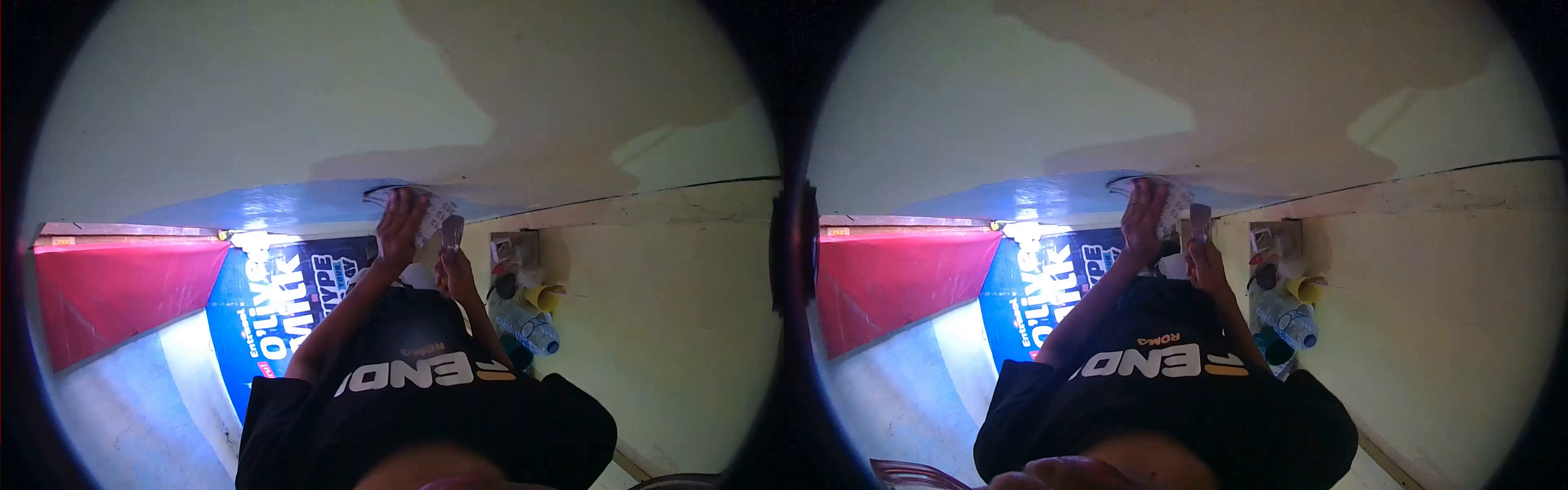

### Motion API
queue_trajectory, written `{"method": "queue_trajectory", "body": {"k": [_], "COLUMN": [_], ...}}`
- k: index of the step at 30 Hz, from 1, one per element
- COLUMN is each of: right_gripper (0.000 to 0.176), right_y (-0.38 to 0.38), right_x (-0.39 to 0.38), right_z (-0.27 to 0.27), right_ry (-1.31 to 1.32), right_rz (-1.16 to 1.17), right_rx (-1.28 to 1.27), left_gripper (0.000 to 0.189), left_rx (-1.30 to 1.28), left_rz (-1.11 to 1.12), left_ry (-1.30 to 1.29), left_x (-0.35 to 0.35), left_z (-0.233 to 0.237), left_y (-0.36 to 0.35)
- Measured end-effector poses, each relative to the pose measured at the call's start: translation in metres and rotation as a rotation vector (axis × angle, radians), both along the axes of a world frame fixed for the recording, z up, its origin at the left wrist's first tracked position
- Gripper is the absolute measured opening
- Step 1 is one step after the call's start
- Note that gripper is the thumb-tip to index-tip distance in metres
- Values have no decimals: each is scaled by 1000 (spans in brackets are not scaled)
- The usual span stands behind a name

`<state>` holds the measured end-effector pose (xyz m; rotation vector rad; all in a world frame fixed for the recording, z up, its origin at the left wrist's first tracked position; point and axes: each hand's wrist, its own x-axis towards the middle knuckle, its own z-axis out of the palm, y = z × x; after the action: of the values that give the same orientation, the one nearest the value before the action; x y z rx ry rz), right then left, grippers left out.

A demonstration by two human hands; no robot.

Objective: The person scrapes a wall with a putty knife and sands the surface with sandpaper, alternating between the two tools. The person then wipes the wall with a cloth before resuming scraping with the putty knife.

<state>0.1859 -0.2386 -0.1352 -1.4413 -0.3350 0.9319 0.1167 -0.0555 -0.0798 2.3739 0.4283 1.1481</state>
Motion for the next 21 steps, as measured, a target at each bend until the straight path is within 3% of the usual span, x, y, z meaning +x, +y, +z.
{"method": "queue_trajectory", "body": {"k": [3,4,7,11,15,16,17,19,21], "right_gripper": [18,17,15,14,16,17,19,22,23], "right_y": [1,3,2,8,8,6,8,13,20], "right_x": [13,17,22,26,29,31,33,35,40], "right_z": [-1,4,28,61,66,61,56,52,58], "right_ry": [-50,-41,-19,-28,-51,-68,-42,11,23], "right_rz": [-25,-31,-97,-113,-30,10,-6,-41,-38], "right_rx": [9,7,7,110,265,303,337,397,508], "left_gripper": [53,49,33,37,43,46,57,64,61], "left_rx": [-87,-12,-155,-174,56,157,206,177,184], "left_rz": [-123,-56,259,662,502,357,358,364,396], "left_ry": [45,46,-196,-459,-379,-362,-228,-238,-244], "left_x": [-17,-29,-62,-62,-4,3,4,11,18], "left_z": [-8,-12,-1,46,44,30,5,-8,-17], "left_y": [-3,-4,-8,17,30,29,29,30,29]}}
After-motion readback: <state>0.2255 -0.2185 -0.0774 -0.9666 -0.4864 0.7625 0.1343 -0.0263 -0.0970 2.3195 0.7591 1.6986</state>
